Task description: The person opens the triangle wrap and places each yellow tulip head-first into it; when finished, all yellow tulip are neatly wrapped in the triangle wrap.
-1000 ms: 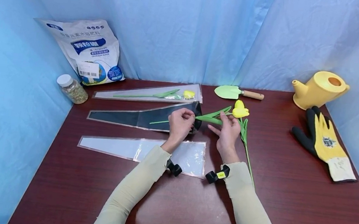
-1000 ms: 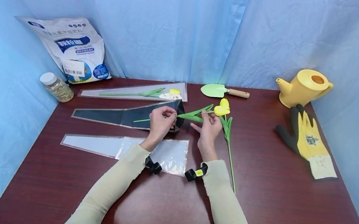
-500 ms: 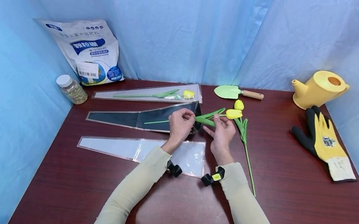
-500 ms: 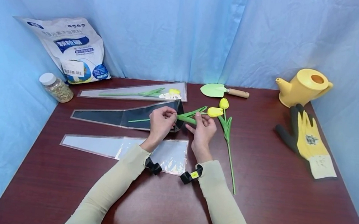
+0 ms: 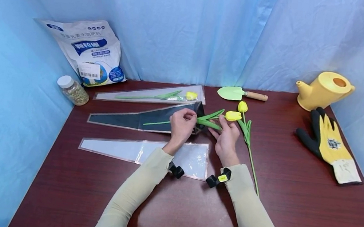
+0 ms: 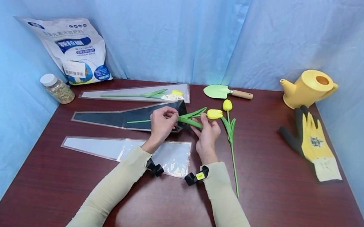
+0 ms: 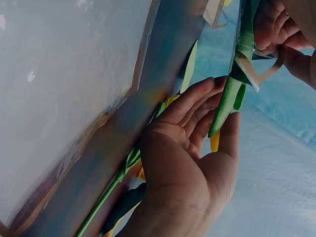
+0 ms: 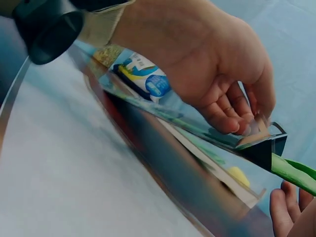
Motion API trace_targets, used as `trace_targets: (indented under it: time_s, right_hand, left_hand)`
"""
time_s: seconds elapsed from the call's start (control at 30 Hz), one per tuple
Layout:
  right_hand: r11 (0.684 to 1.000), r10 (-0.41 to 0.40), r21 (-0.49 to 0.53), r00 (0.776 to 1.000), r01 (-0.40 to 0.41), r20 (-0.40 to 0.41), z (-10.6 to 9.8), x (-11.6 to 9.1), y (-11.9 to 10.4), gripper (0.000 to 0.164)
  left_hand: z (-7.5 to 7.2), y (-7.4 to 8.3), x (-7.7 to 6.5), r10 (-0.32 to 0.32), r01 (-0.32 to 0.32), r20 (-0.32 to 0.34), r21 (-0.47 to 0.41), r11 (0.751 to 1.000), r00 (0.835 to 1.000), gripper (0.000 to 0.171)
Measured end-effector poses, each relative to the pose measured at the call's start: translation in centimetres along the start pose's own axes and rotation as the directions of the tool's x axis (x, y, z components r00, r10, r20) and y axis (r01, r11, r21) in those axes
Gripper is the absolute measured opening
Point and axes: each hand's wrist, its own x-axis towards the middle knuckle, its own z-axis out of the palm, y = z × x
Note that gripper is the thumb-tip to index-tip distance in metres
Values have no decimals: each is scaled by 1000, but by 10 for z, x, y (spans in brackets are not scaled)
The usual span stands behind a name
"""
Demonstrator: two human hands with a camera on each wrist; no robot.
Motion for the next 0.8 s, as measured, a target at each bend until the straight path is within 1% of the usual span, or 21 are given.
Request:
trace_targets:
  time_s: [0.13, 0.37, 0.53, 0.67, 0.8]
  right_hand:
    - [999, 25, 31, 1000, -25, 2, 0, 0, 0, 6]
    - [998, 49, 33, 999, -49, 22, 6, -4, 8, 4]
    - [996, 61, 61, 997, -64, 55, 9, -6, 11, 5]
    - [994, 75, 68, 995, -80, 67, 9, -6, 13, 2]
    - [993, 67, 92, 997, -71, 40, 9, -5, 13, 3]
  left_hand:
    - [2, 0, -1, 5, -5, 7, 2, 1000, 1000, 9]
    - [4, 2, -5, 5, -5, 25, 2, 1000, 1000, 9]
    - [5, 3, -5, 13, -11, 61, -32, 999, 998, 9]
    - [5, 1, -4, 44, -39, 116, -48, 998, 992, 10]
    - [1, -1, 0, 109, -99, 171, -67, 993, 979, 15]
